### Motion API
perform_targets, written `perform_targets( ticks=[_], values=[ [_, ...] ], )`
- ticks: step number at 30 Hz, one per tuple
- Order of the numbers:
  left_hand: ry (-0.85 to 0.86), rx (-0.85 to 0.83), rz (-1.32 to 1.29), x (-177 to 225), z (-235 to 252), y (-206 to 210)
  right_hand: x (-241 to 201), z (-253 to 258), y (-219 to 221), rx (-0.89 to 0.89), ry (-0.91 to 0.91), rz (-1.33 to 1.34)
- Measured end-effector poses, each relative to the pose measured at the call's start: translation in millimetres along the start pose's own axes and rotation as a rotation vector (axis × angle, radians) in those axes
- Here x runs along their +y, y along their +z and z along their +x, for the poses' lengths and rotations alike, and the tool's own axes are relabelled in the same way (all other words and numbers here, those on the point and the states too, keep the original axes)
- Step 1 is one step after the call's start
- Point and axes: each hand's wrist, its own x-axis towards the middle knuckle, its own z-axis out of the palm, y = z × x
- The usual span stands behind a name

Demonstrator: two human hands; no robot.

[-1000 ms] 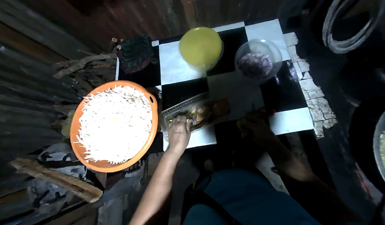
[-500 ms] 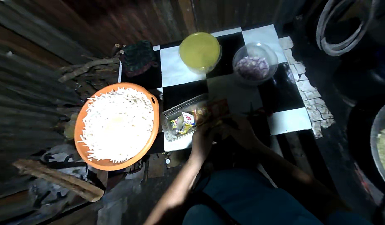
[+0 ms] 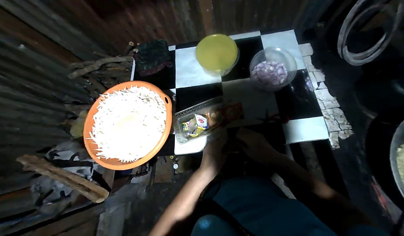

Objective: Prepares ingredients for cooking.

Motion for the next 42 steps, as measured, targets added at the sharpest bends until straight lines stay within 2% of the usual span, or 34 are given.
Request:
perform_targets(
  ticks=[3,6,9,11,15,19,21,24,27,28,31,34,36,39,42],
  values=[
    [-0.021,0.054,-0.079,-1,-4,6,-1,-3,-2,-0.049,0.022,0.0],
    [-0.105,-0.08,-0.096,1,-6,7,-10,-6,-6,-0.154,0.023,-0.108],
    [-0.08,-0.061,-0.035,5,-9,10,-22,-6,-14,-0.227,0.061,-0.154],
    [-0.022,0.019,0.032,11,-11,11,-17,-9,-12,-0.149,0.037,-0.089],
    [0.148,0.236,0.093,11,-11,18,-1,-7,5,0.122,-0.075,0.206],
    [0.216,0.38,0.137,9,-6,22,-5,2,8,0.171,-0.046,0.417],
    [0.147,0.377,0.116,10,-2,13,-12,7,4,0.192,-0.002,0.454],
    [0.037,0.319,0.101,-4,25,-22,-14,27,-3,0.34,0.032,0.341],
    [-0.077,0.167,0.371,-40,56,-34,4,59,0,0.456,-0.002,0.087],
    [-0.111,0.123,0.438,-51,63,-30,10,69,3,0.446,-0.002,0.01],
    [-0.19,0.031,0.486,-73,69,-21,19,87,12,0.251,0.069,-0.06],
    [-0.136,0.147,0.351,-73,55,-31,13,89,18,0.222,0.063,0.027],
    [-0.007,0.263,0.248,-63,42,-49,1,93,22,0.262,0.054,0.214],
    [0.187,0.35,0.107,-47,30,-84,-22,104,18,0.071,0.143,0.624],
    [0.3,0.395,0.066,-44,21,-120,-56,125,18,-0.045,0.124,0.879]
  ],
)
